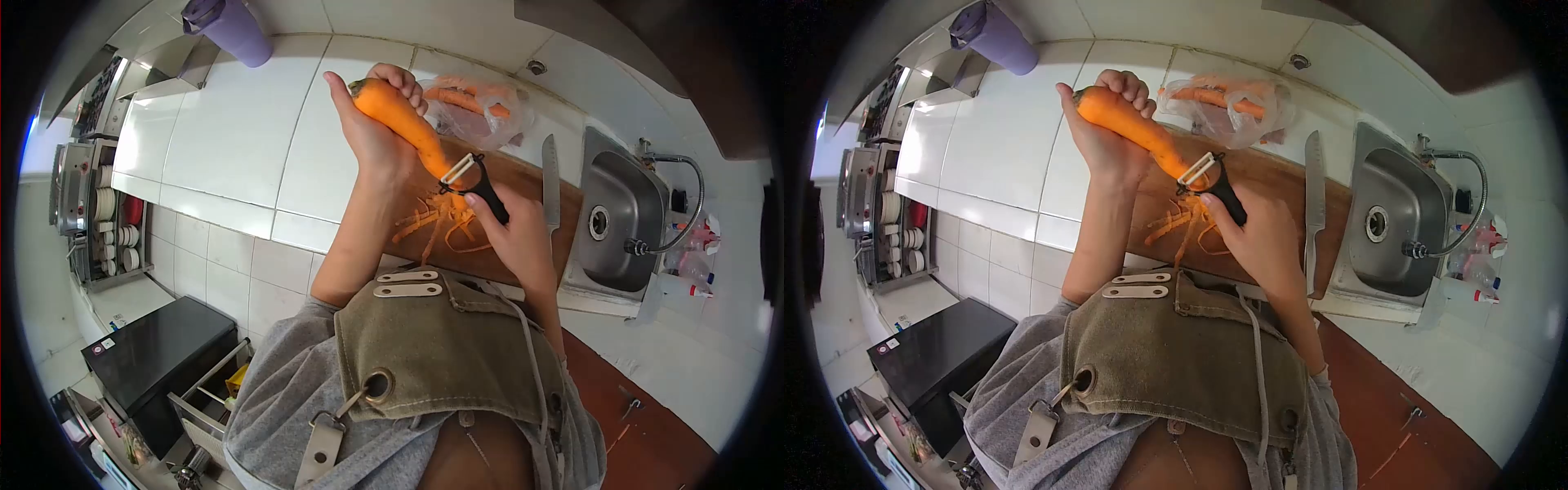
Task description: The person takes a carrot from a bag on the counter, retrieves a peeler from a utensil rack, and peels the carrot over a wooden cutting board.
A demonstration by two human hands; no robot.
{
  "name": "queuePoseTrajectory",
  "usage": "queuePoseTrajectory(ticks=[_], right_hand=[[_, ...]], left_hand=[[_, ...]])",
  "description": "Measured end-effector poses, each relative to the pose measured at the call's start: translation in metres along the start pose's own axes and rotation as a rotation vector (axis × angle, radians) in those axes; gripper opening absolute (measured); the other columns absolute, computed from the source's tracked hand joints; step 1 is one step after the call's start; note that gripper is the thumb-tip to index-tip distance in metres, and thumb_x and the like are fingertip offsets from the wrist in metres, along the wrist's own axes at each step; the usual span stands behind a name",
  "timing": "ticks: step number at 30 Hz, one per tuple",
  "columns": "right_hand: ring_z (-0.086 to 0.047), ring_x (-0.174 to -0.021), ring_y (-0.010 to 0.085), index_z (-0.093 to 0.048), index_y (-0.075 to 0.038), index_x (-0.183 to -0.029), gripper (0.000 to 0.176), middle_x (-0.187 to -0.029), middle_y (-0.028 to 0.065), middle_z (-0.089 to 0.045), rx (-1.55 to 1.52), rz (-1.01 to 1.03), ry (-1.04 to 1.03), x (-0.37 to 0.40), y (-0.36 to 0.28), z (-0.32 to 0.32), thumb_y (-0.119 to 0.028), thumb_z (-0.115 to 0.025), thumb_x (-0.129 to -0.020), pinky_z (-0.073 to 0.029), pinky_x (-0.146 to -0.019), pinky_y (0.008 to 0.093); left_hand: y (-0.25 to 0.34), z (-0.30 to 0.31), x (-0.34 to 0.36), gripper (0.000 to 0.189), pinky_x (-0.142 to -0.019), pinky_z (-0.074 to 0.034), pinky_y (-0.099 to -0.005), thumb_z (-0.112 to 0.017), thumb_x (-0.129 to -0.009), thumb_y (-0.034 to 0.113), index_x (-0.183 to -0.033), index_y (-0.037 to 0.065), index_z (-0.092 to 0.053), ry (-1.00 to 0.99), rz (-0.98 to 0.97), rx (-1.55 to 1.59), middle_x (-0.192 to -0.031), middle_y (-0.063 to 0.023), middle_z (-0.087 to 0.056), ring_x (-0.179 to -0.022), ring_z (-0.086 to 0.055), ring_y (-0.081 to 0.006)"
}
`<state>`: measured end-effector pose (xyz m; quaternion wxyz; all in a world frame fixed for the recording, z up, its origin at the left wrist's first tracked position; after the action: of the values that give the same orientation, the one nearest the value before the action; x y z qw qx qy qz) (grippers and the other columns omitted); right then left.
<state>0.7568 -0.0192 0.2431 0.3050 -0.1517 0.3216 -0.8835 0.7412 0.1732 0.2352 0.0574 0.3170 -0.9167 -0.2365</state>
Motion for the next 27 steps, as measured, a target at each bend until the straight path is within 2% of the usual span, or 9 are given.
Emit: queuePoseTrajectory(ticks=[6, 9, 15, 18, 19, 23, 24, 25, 27], right_hand=[[-0.056, -0.060, 0.0376, -0.057, -0.001, -0.072, 0.038, -0.061, 0.0184, -0.057, 0.031, -0.094, -0.055, 0.002, 0.006, -0.009, -0.038, -0.060, -0.083, -0.043, -0.054, 0.0427], [-0.057, -0.061, 0.0381, -0.056, -0.001, -0.070, 0.041, -0.061, 0.0195, -0.056, 0.216, -0.201, -0.118, 0.007, 0.060, -0.029, -0.039, -0.060, -0.083, -0.043, -0.054, 0.0431], [-0.053, -0.055, 0.0371, -0.054, 0.003, -0.067, 0.046, -0.059, 0.0207, -0.054, 0.075, -0.200, -0.047, 0.015, 0.085, -0.022, -0.040, -0.060, -0.082, -0.039, -0.052, 0.0423], [-0.046, -0.049, 0.0247, -0.056, 0.003, -0.071, 0.043, -0.055, 0.0135, -0.049, -0.059, -0.196, -0.047, 0.012, 0.072, -0.011, -0.038, -0.059, -0.085, -0.036, -0.049, 0.0355], [-0.043, -0.048, 0.0188, -0.058, 0.003, -0.073, 0.042, -0.053, 0.0098, -0.047, -0.168, -0.184, -0.038, 0.012, 0.068, -0.009, -0.036, -0.058, -0.086, -0.035, -0.049, 0.0325], [-0.037, -0.053, 0.0101, -0.059, 0.003, -0.076, 0.040, -0.054, 0.0031, -0.042, -0.242, -0.202, -0.110, 0.010, 0.068, -0.006, -0.035, -0.056, -0.088, -0.031, -0.049, 0.0275], [-0.037, -0.053, 0.0091, -0.059, 0.002, -0.076, 0.040, -0.055, 0.0019, -0.042, -0.309, -0.248, -0.110, 0.011, 0.066, -0.007, -0.035, -0.056, -0.089, -0.031, -0.049, 0.0268], [-0.036, -0.054, 0.0082, -0.058, 0.002, -0.075, 0.040, -0.056, 0.0008, -0.041, -0.376, -0.296, -0.110, 0.011, 0.067, -0.008, -0.036, -0.055, -0.089, -0.030, -0.049, 0.0260], [-0.036, -0.055, 0.0080, -0.058, 0.002, -0.075, 0.040, -0.056, 0.0006, -0.041, -0.369, -0.293, -0.114, 0.012, 0.072, -0.011, -0.035, -0.055, -0.089, -0.030, -0.050, 0.0259]], left_hand=[[0.002, 0.013, -0.001, 0.054, -0.057, -0.032, -0.0267, -0.023, -0.092, 0.055, -0.069, 0.009, -0.038, 0.023, -0.021, -0.018, -0.069, -0.0032, -0.037, -0.065, -0.035, -0.0165], [0.023, 0.019, -0.012, 0.052, -0.058, -0.032, -0.0270, -0.022, -0.093, 0.052, -0.070, 0.009, -0.039, -0.007, -0.149, 0.014, -0.070, -0.0032, -0.036, -0.067, -0.035, -0.0167], [0.041, 0.028, -0.018, 0.050, -0.061, -0.035, -0.0278, -0.021, -0.093, 0.050, -0.073, 0.009, -0.040, -0.009, -0.208, 0.000, -0.072, -0.0032, -0.036, -0.068, -0.035, -0.0170], [0.029, 0.030, -0.021, 0.052, -0.060, -0.035, -0.0288, -0.021, -0.093, 0.053, -0.074, 0.008, -0.041, -0.084, -0.115, 0.092, -0.073, -0.0033, -0.036, -0.068, -0.036, -0.0172], [0.026, 0.031, -0.021, 0.054, -0.061, -0.035, -0.0287, -0.023, -0.092, 0.055, -0.075, 0.008, -0.041, -0.028, -0.073, 0.126, -0.073, -0.0034, -0.037, -0.068, -0.036, -0.0172], [0.017, 0.033, -0.022, 0.059, -0.062, -0.037, -0.0282, -0.025, -0.089, 0.061, -0.078, 0.006, -0.043, 0.073, -0.004, 0.108, -0.075, -0.0035, -0.038, -0.069, -0.037, -0.0172], [0.013, 0.038, -0.022, 0.054, -0.065, -0.038, -0.0290, -0.034, -0.088, 0.059, -0.080, 0.007, -0.044, 0.034, -0.022, 0.064, -0.076, -0.0024, -0.040, -0.071, -0.039, -0.0159], [0.009, 0.040, -0.022, 0.054, -0.065, -0.038, -0.0290, -0.034, -0.088, 0.059, -0.080, 0.007, -0.044, 0.032, -0.025, 0.066, -0.076, -0.0024, -0.040, -0.071, -0.039, -0.0159], [0.004, 0.042, -0.022, 0.042, -0.066, -0.039, -0.0304, -0.048, -0.088, 0.049, -0.082, 0.008, -0.046, 0.108, -0.122, -0.329, -0.076, -0.0011, -0.042, -0.071, -0.041, -0.0141]])
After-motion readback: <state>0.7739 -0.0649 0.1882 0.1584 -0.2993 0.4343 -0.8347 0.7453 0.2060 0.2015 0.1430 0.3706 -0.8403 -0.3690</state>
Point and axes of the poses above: each hand's wrist, its own x-axis away from the middle knuckle, its own z-axis out of the back of the hand, y = z × x, the point moved 5 cm from there along -x, towards the middle knuckle
